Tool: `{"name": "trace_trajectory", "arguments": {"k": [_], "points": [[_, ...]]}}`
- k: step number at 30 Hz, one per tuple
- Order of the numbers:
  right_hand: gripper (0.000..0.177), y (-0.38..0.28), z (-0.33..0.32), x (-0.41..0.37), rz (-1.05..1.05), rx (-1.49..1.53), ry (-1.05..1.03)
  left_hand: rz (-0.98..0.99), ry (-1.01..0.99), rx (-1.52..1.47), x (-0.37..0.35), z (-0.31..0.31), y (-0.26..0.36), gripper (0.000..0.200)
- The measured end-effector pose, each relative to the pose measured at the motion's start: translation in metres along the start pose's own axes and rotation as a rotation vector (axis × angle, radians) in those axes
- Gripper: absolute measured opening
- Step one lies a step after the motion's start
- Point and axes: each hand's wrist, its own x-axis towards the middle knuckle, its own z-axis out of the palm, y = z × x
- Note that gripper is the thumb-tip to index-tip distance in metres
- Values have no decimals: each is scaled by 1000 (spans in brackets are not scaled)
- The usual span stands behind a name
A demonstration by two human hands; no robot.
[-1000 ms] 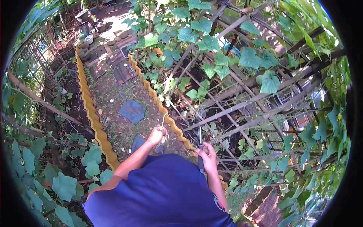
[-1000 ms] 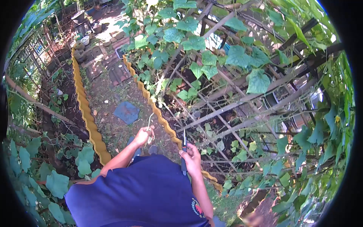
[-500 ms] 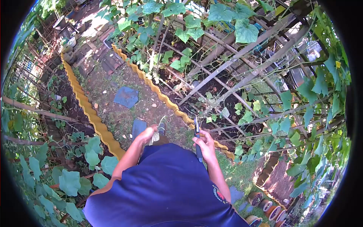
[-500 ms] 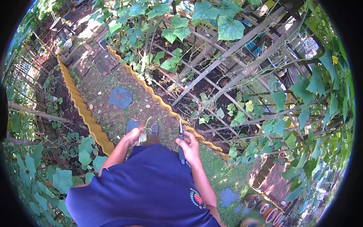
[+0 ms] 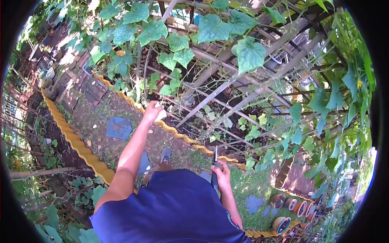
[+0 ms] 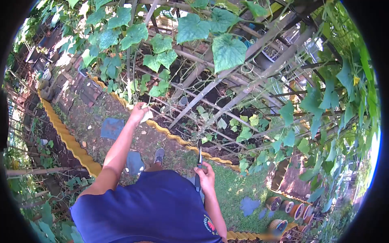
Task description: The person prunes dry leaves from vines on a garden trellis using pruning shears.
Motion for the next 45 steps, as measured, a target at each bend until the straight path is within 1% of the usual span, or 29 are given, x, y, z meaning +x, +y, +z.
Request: {"name": "trace_trajectory", "arguments": {"k": [1, 2, 3, 4, 5, 6, 11, 13, 14, 15, 16, 17, 18, 19, 20, 21, 23, 24, 25, 28, 29, 32, 33, 36, 37, 40, 41, 44, 45], "points": [[47, -12, 11, 0, 23, 50, 48, 53, -6, 126, 49, -5, -1, 43], [46, -17, 18, 5, 22, 32, 50, 135, 84, 190, 90, -1, 3, 54], [46, -20, 22, 9, 21, 8, 54, 69, 62, 124, 110, 7, 37, 62], [46, -24, 25, 13, 21, -19, 57, 128, 199, 237, 125, 19, 68, 67], [45, -27, 31, 17, 17, -30, 55, 222, 228, 152, 185, 22, 51, 61], [45, -34, 38, 19, 26, -15, 72, 229, 293, -72, 197, 37, 73, 57], [46, -54, 57, 34, 81, -2, 110, 240, -67, 631, 204, 53, 97, 33], [46, -61, 61, 42, 82, -11, 122, 588, -43, 811, 221, 67, 47, 29], [46, -65, 64, 47, 82, -12, 126, 345, -211, 857, 176, 71, 73, 35], [48, -68, 66, 50, 82, -10, 129, 253, -470, 1120, 123, 71, 124, 42], [49, -72, 70, 54, 78, -5, 130, 443, -772, 1026, 105, 64, 122, 54], [50, -77, 73, 57, 75, 0, 131, 451, -1112, 983, 89, 62, 150, 53], [50, -80, 76, 60, 74, 5, 131, 318, -1214, 664, 73, 67, 174, 44], [49, -83, 80, 63, 71, 9, 131, 455, -1216, 416, 60, 67, 211, 34], [48, -84, 83, 66, 63, 14, 124, 464, -1104, 312, 50, 65, 251, 26], [47, -87, 87, 69, 52, 20, 116, 546, -849, 388, 49, 70, 280, 19], [46, -91, 93, 77, 35, 9, 104, 944, -299, 262, 76, 88, 307, 19], [46, -92, 94, 79, 32, -8, 100, 1189, 42, 313, 101, 103, 309, 21], [45, -93, 95, 81, 29, -25, 97, 1237, 225, 470, 118, 111, 314, 24], [44, -95, 98, 84, -7, 10, 108, 1112, 267, 777, 144, 121, 327, 23], [45, -96, 98, 86, -9, 31, 111, 1144, 242, 872, 162, 121, 326, 24], [46, -98, 98, 90, -11, 85, 118, 1126, 189, 841, 181, 109, 332, 28], [46, -101, 98, 91, -13, 97, 118, 1184, 243, 674, 186, 105, 333, 33], [49, -99, 95, 98, -29, 83, 111, 853, 44, 252, 169, 94, 343, 33], [50, -98, 94, 101, -38, 69, 101, 833, 33, 121, 167, 96, 337, 32], [54, -101, 97, 107, -45, 62, 74, 845, -27, 143, 182, 91, 318, 34], [54, -102, 97, 108, -44, 63, 68, 917, -2, 223, 185, 88, 316, 28], [56, -99, 96, 114, -47, 47, 47, 837, -91, 244, 187, 86, 310, 21], [57, -99, 96, 115, -49, 37, 40, 869, -72, 254, 186, 86, 312, 16]]}}
